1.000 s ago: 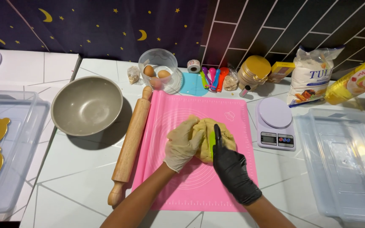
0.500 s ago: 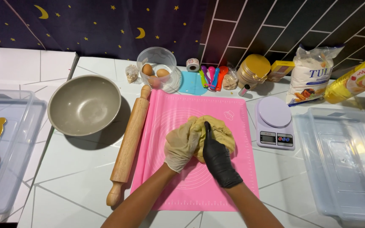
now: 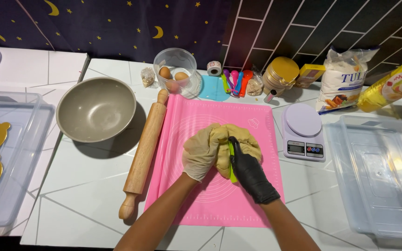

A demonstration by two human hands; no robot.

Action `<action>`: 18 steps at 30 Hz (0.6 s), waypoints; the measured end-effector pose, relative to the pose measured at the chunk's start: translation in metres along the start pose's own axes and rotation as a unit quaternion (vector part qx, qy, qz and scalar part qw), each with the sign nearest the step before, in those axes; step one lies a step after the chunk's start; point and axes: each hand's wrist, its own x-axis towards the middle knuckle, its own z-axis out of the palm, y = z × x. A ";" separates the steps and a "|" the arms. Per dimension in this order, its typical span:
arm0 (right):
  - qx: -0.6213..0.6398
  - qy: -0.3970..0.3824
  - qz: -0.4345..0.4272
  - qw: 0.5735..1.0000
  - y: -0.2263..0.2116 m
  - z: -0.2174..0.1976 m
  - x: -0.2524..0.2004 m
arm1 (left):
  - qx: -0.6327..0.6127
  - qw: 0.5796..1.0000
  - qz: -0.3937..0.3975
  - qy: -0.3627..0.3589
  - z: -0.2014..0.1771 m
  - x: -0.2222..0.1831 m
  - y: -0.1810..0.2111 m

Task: The person puts on protective gloves, removes a portion of dough from a mixing bowl, shapes it on a silicone mat, uses a plastic scraper to adjust it, and finally rolls it out using a wooden rolling pin.

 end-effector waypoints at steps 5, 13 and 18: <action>-0.021 -0.257 0.209 0.943 -0.026 -0.028 -0.050 | -0.097 0.995 -0.035 -0.011 -0.008 -0.002 0.004; -0.220 0.037 0.041 0.974 -0.026 -0.075 0.013 | -0.158 0.986 -0.034 0.049 -0.012 0.000 0.011; -0.160 -0.127 0.122 0.971 -0.030 -0.071 0.088 | -0.101 0.987 0.012 0.127 -0.009 0.001 0.005</action>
